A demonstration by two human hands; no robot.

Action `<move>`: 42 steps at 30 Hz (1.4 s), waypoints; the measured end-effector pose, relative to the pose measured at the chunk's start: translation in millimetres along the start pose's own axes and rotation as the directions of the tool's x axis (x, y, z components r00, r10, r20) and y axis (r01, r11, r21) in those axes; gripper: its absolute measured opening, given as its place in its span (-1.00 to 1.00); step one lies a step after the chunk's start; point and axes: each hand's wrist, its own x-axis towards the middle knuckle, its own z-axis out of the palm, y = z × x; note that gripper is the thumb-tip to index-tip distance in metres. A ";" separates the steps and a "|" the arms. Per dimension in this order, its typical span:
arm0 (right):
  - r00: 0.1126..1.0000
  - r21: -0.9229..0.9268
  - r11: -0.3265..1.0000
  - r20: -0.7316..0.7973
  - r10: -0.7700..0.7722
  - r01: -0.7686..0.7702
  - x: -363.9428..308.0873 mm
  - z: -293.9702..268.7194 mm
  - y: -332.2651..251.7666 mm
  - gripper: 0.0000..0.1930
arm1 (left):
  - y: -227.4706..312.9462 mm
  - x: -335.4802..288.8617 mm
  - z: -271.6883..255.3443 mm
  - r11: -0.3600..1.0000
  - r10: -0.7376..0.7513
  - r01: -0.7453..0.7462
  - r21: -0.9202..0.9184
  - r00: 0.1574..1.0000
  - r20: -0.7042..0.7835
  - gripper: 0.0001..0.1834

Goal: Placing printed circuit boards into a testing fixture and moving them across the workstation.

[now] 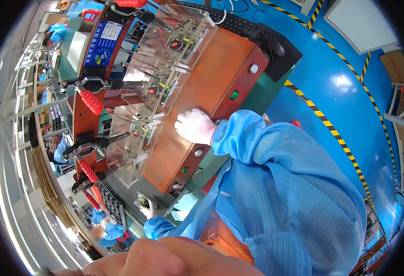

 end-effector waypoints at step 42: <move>0.968 -0.138 0.984 0.239 -0.073 0.108 15.6 -20.5 -14.4 -0.86 | 87.4 -126.1 66.4 0.953 0.096 -0.251 -0.170 0.782 -0.615 -0.44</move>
